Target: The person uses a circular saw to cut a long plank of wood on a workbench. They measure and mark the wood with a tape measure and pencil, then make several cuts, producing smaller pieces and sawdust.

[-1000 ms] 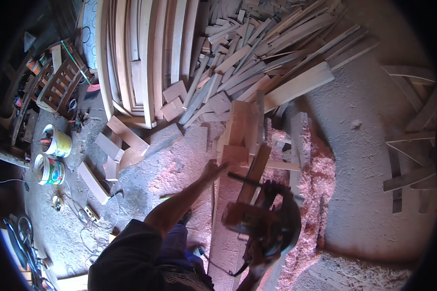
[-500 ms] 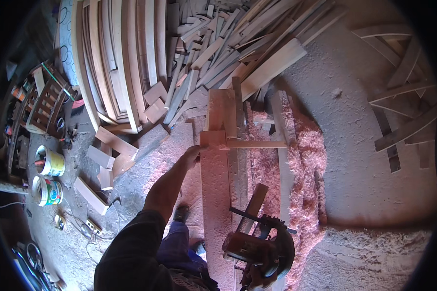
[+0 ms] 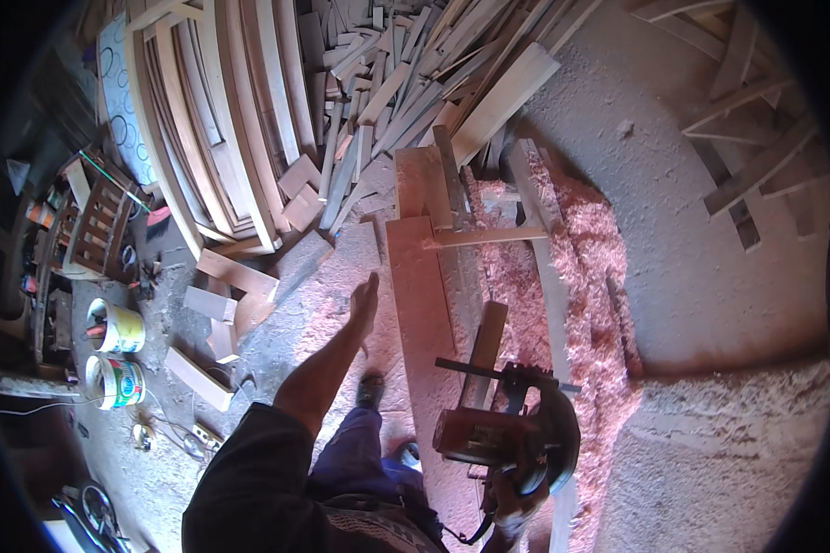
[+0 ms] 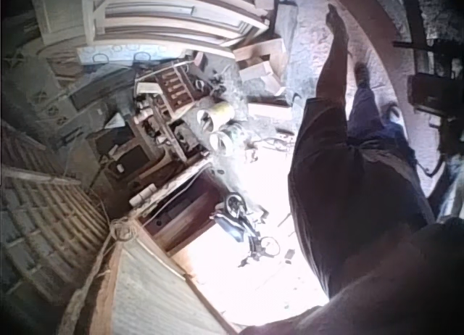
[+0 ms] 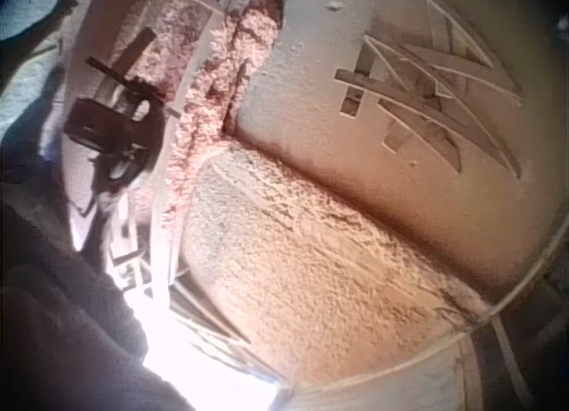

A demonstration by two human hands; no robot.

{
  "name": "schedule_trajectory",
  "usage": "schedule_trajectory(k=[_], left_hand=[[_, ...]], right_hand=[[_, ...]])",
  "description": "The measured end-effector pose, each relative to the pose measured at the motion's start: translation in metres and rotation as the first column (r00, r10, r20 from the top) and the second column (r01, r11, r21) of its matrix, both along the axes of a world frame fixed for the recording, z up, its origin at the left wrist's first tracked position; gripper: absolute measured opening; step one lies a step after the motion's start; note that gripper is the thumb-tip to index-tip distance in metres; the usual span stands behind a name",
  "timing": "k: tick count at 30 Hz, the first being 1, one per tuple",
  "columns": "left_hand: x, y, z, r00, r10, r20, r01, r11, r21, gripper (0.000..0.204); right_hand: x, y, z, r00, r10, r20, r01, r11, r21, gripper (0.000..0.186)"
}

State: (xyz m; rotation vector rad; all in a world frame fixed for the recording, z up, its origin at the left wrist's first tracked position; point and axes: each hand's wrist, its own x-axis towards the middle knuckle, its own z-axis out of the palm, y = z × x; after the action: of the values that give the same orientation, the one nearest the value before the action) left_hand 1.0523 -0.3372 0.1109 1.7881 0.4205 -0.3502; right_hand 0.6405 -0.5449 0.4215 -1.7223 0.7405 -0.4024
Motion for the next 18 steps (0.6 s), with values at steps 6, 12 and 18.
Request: schedule_trajectory(k=[6, 12, 18], left_hand=[[-0.271, 0.025, 0.139, 0.783, -0.496, 0.375, 0.585, 0.793, -0.172, 0.068], [-0.397, -0.010, 0.264, 0.135, -0.890, 0.435, 0.783, 0.365, 0.504, 0.104], [-0.461, -0.070, 0.194, 0.190, -0.865, 0.464, 0.779, 0.421, 0.465, 0.090]], right_hand=[[-0.076, -0.010, 0.003, 0.999, 0.010, -0.052, -0.015, 0.995, -0.104, 0.039], [-0.139, 0.004, 0.003, 0.999, 0.023, 0.046, -0.011, 0.967, -0.253, 0.047], [-0.192, 0.013, 0.014, 1.000, -0.005, 0.008, 0.009, 0.823, -0.568, 0.064]])
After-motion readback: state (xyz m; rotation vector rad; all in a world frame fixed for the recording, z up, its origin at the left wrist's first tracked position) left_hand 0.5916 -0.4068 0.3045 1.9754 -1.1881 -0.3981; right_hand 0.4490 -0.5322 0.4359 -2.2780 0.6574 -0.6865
